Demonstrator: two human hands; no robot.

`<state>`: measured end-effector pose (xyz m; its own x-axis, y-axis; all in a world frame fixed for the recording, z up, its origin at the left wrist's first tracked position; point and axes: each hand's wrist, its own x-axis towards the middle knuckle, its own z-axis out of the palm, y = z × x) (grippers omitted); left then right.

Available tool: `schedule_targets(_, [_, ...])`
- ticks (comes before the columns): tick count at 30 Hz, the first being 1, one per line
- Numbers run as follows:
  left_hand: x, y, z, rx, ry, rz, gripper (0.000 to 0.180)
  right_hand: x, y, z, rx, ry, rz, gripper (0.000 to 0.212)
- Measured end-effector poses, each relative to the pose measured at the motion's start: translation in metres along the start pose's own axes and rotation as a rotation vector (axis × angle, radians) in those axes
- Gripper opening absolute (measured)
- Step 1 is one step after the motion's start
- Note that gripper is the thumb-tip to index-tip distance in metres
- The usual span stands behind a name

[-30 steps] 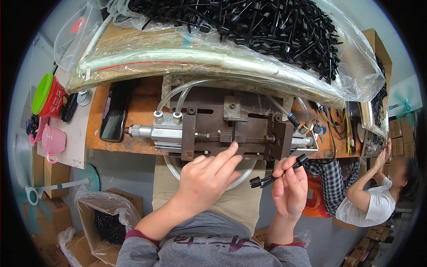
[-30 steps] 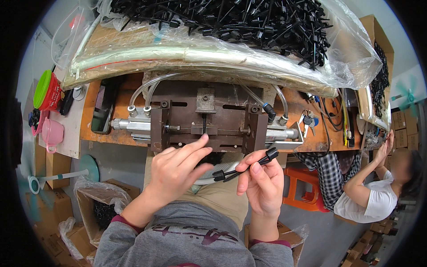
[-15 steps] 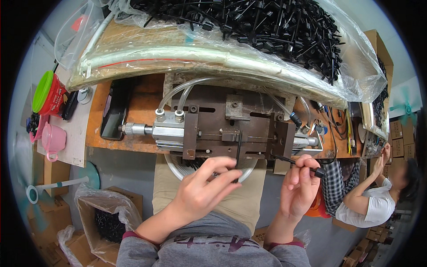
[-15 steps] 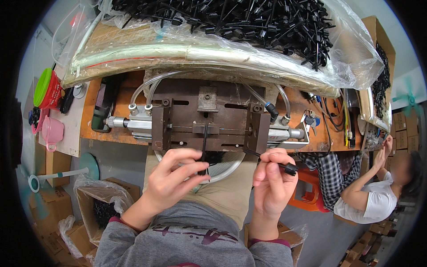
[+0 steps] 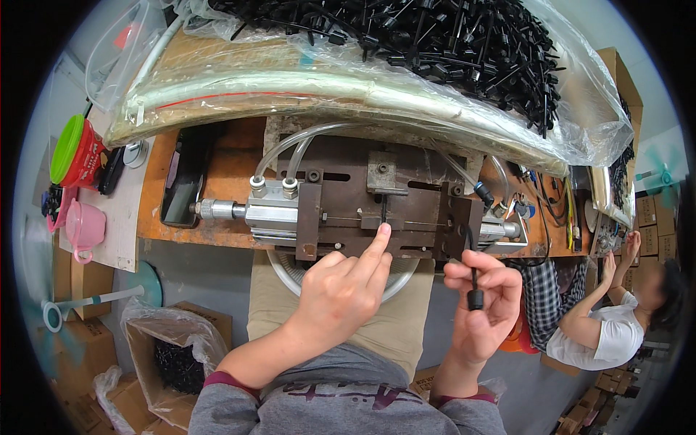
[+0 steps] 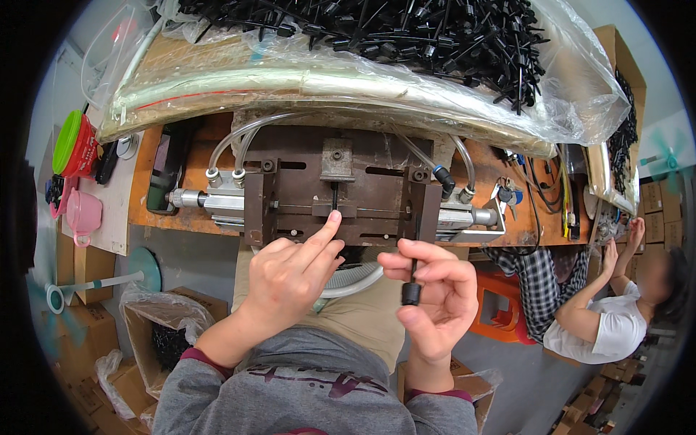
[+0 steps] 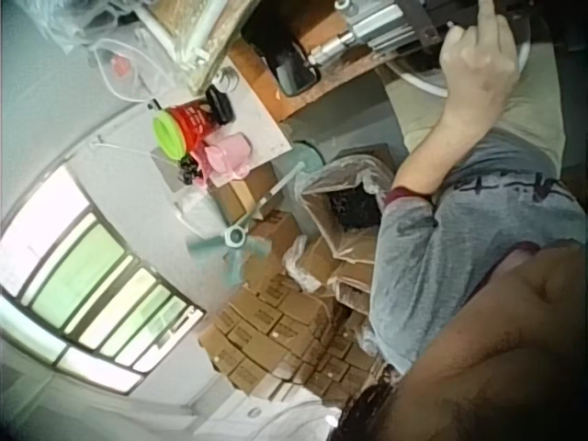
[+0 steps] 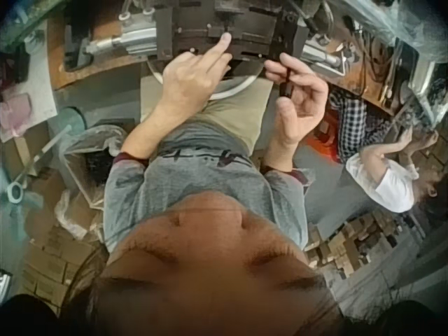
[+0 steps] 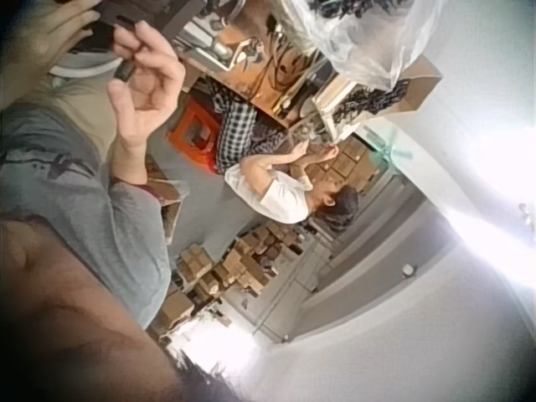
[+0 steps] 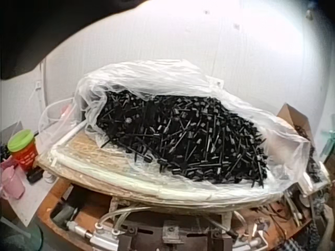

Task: Assembling small black plastic components using a mechanical press on a workshop workbench.

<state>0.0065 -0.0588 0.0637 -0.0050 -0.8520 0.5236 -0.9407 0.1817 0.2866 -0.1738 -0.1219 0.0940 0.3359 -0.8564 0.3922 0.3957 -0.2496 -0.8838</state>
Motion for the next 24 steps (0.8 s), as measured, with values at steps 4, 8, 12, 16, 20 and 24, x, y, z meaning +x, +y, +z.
schedule_targets(4, [0.001, 0.000, -0.003, -0.015, -0.009, -0.011, 0.021, -0.004, -0.006, -0.004, -0.404, -0.171, -0.012, 0.037])
schedule_targets(8, [0.001, -0.004, -0.001, -0.066, 0.028, 0.042, 0.014, 0.000, 0.001, 0.009, -0.830, -0.288, -0.236, 0.033])
schedule_targets(12, [-0.003, -0.005, -0.014, -0.141, -0.043, 0.037, 0.016, 0.000, 0.012, 0.013, -0.939, -0.321, -0.255, 0.029])
schedule_targets(16, [-0.023, -0.008, -0.034, -0.369, -0.236, 0.013, 0.022, 0.008, 0.019, 0.018, -1.061, -0.448, -0.286, 0.029])
schedule_targets(20, [-0.044, -0.008, -0.027, -0.497, -0.368, -0.012, 0.026, 0.007, 0.027, 0.028, -1.193, -0.525, -0.273, 0.027])
schedule_targets(24, [-0.052, -0.010, -0.018, -0.582, -0.503, -0.037, 0.023, 0.018, 0.027, 0.029, -1.261, -0.558, -0.294, 0.027])
